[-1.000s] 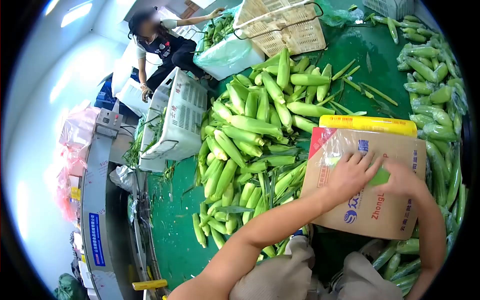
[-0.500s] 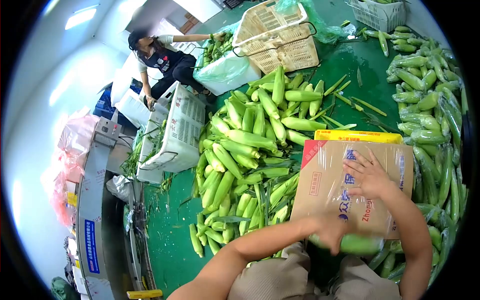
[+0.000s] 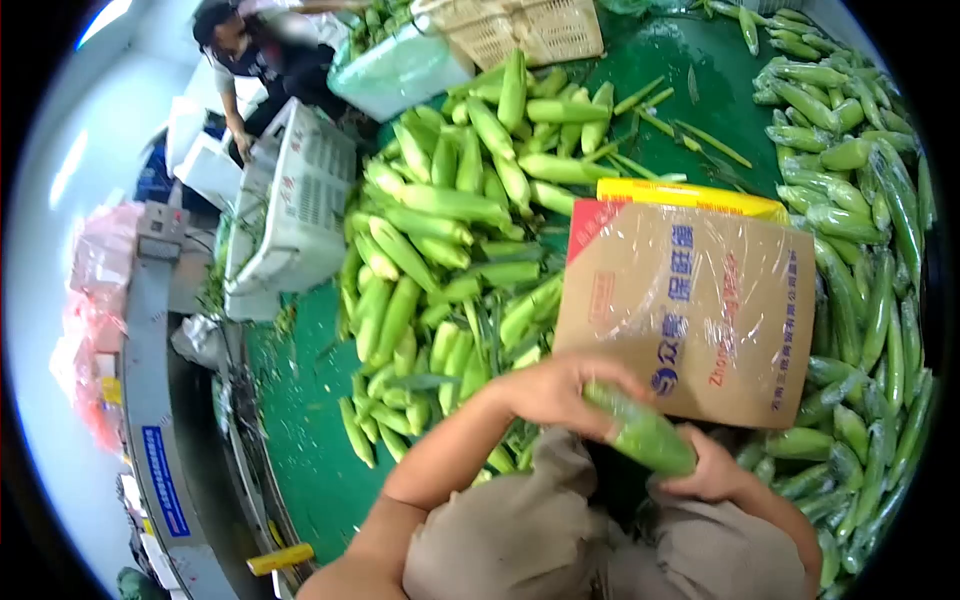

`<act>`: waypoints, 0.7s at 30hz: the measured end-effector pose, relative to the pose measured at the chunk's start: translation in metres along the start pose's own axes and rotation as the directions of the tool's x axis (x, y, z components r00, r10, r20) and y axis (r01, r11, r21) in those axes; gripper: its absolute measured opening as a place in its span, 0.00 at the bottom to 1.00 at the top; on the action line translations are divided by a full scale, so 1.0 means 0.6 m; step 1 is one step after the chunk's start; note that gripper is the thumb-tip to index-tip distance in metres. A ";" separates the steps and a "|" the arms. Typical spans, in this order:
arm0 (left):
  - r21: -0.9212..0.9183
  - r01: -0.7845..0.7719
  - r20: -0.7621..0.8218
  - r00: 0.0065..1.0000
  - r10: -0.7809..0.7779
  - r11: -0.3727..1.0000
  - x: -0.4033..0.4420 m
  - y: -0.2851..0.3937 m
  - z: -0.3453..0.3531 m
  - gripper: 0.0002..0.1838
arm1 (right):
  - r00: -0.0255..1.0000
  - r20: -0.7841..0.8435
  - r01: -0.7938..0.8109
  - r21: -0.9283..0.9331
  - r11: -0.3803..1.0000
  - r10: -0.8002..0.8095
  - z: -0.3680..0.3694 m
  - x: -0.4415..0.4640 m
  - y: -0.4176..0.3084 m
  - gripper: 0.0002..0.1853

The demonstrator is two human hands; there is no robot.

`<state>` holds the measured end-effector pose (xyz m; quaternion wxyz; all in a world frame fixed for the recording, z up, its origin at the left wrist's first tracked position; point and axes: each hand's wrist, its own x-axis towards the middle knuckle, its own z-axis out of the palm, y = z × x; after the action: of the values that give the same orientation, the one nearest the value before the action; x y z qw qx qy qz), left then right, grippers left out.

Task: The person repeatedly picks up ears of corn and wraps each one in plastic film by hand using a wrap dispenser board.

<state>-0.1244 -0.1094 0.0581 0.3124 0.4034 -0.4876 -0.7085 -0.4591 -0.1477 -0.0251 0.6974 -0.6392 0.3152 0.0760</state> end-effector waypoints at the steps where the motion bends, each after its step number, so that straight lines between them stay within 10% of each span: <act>1: 0.107 0.081 -0.289 0.956 -0.047 0.991 0.009 -0.029 0.004 0.19 | 1.000 -0.019 0.002 -0.011 1.000 -0.002 -0.008 0.010 -0.047 0.44; 3: -0.121 -0.551 -0.874 0.454 0.174 0.826 0.078 -0.028 0.062 0.30 | 0.959 -0.235 0.160 0.001 0.987 -0.155 0.016 0.044 -0.073 0.41; 6: 0.114 -0.563 -0.785 0.454 0.421 0.818 0.134 0.040 0.098 0.35 | 0.980 -0.137 0.196 0.583 0.789 -0.142 0.030 0.088 -0.082 0.31; 9: 0.346 -0.188 -0.799 0.454 0.393 0.919 0.155 0.022 0.057 0.29 | 0.956 -0.165 0.276 0.781 0.561 -0.241 0.007 0.099 -0.038 0.26; 10: 0.766 0.182 -0.620 0.461 0.635 0.616 0.119 -0.096 -0.063 0.25 | 0.899 -0.315 0.430 0.770 0.472 -0.306 -0.010 0.083 0.000 0.28; 11: 0.827 0.552 -0.385 0.425 0.819 0.102 0.084 -0.212 -0.181 0.22 | 0.797 -0.473 0.534 0.842 0.073 -0.376 -0.047 0.058 0.048 0.31; 13: 0.411 0.152 -0.822 -0.366 0.437 0.899 0.006 -0.193 -0.313 0.26 | 0.532 -0.770 0.838 0.537 0.092 -0.353 -0.134 -0.001 0.032 0.37; 15: -0.239 0.477 -0.745 -0.649 0.156 0.846 -0.135 -0.314 -0.499 0.46 | 0.152 -0.933 0.969 0.076 0.234 -0.328 -0.206 -0.030 -0.004 0.42; 21: -0.356 0.744 -0.885 -0.463 0.052 0.565 -0.201 -0.270 -0.540 0.45 | 0.581 -0.800 0.527 0.228 0.819 -0.150 -0.170 0.035 0.047 0.35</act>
<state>0.2090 -0.0972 -0.1271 0.1325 0.9911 -0.0087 -0.0026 -0.4918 -0.2448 -0.0583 0.6294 -0.4840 0.4507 -0.4080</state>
